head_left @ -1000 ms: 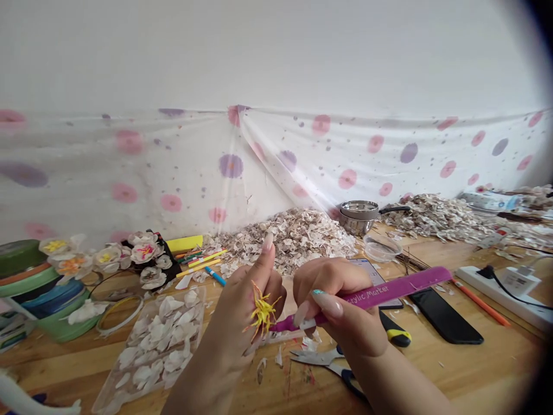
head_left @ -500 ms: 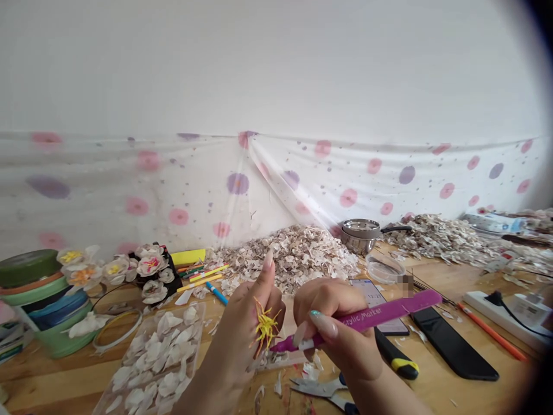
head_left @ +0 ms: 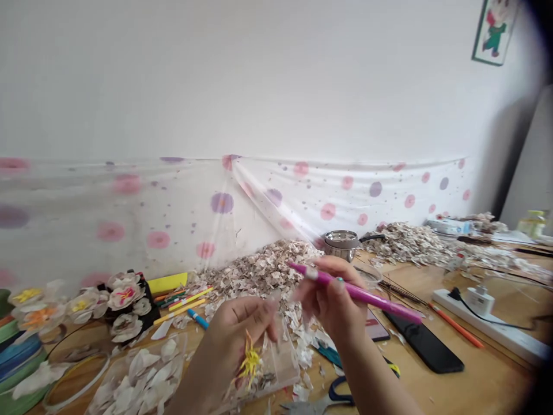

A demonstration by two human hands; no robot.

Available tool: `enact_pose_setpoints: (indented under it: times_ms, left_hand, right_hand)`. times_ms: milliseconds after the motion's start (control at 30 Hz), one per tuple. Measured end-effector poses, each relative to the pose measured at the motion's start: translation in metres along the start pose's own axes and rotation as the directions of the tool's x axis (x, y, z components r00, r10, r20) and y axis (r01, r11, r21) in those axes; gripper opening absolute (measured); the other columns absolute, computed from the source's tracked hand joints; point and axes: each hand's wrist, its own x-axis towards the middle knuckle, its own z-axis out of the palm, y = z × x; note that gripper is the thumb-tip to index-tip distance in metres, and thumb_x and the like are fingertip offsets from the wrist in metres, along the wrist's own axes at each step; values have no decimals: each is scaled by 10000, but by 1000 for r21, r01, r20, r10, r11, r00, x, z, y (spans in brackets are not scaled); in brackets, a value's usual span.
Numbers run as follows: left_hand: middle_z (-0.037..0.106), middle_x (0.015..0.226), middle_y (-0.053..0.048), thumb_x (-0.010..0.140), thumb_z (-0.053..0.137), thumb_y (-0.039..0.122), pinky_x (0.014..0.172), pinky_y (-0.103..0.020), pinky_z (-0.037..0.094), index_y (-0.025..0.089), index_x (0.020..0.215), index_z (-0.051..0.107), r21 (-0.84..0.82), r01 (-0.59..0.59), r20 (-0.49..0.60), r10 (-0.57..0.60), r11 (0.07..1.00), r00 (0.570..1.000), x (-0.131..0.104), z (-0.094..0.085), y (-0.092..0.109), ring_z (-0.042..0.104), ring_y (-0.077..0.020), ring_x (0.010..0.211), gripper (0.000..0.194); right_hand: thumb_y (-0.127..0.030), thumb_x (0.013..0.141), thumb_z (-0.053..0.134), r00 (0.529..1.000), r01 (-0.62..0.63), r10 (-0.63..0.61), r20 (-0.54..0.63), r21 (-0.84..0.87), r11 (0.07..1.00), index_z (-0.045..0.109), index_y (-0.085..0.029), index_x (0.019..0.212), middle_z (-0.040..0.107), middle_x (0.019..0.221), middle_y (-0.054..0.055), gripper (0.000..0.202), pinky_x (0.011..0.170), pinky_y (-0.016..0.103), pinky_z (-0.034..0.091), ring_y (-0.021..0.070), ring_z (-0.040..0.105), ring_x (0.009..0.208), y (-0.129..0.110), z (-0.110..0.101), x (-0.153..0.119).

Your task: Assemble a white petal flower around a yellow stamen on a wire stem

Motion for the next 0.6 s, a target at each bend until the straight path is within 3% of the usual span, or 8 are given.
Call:
enact_pose_setpoints:
  times_ms: [33, 100, 167, 200, 267, 367, 500, 600]
  left_hand:
    - [344, 415, 86, 686, 713, 709, 388, -218, 134, 170, 664, 608, 43, 13, 96, -17, 999, 995, -2, 0, 1, 226, -46, 369, 549]
    - [314, 429, 115, 749, 666, 700, 381, -216, 122, 175, 886, 632, 114, 26, 269, -57, 993, 961, -6, 4, 3, 179, -49, 373, 543]
    - [269, 438, 126, 801, 564, 737, 383, -221, 122, 186, 915, 593, 167, 0, 338, -58, 986, 939, -8, 10, 2, 156, -59, 387, 563]
    - [251, 449, 125, 811, 525, 753, 390, -223, 127, 195, 877, 568, 184, -17, 319, -44, 983, 947, -7, 13, 1, 161, -64, 397, 564]
    - [264, 476, 114, 808, 497, 773, 408, -223, 151, 209, 784, 512, 227, -26, 213, -23, 974, 977, -2, 19, -4, 201, -68, 415, 565]
    - [332, 490, 99, 760, 521, 802, 424, -225, 196, 214, 727, 484, 253, 15, 101, -42, 967, 994, 11, 21, -13, 269, -76, 425, 590]
    - [400, 520, 82, 697, 614, 787, 444, -227, 225, 215, 707, 469, 108, 71, 104, -82, 992, 991, 17, 18, -15, 299, -78, 450, 590]
    - [363, 529, 91, 674, 664, 762, 428, -218, 194, 221, 701, 468, -61, 186, 190, -172, 981, 967, 2, 16, -7, 257, -63, 432, 577]
  right_hand:
    - [-365, 994, 489, 999, 18, -12, 31, -176, 984, 631, -292, 1153, 744, 675, -7, 225, 308, 196, 344, 100, 547, 351, 3, -3, 1]
    - [-387, 1003, 445, 996, 35, 9, 83, -514, 857, 620, -263, 1112, 755, 720, 16, 241, 423, 233, 459, 123, 625, 454, 9, -8, 2]
    - [-366, 975, 487, 996, 9, 55, 68, -707, 707, 621, -240, 990, 747, 783, 44, 184, 588, 303, 520, 167, 680, 618, 16, -11, 4]
    - [-347, 950, 530, 996, -16, 75, 45, -750, 661, 612, -233, 963, 742, 836, 63, 140, 655, 338, 521, 197, 690, 709, 19, -12, 5]
    - [-322, 909, 582, 994, -70, 111, -3, -796, 601, 580, -225, 954, 723, 935, 92, 106, 734, 384, 496, 246, 677, 842, 24, -14, 7]
    - [-325, 905, 554, 984, -136, 173, -47, -827, 546, 503, -226, 869, 693, 997, 110, 117, 755, 399, 468, 258, 640, 861, 29, -17, 11]
    - [-317, 893, 515, 975, -181, 210, -75, -813, 553, 429, -239, 803, 665, 989, 108, 147, 781, 412, 456, 259, 609, 875, 25, -13, 11]
    - [-331, 901, 499, 977, -192, 188, -95, -770, 609, 415, -246, 823, 645, 1060, 103, 142, 841, 420, 453, 251, 597, 950, 19, -4, 9]
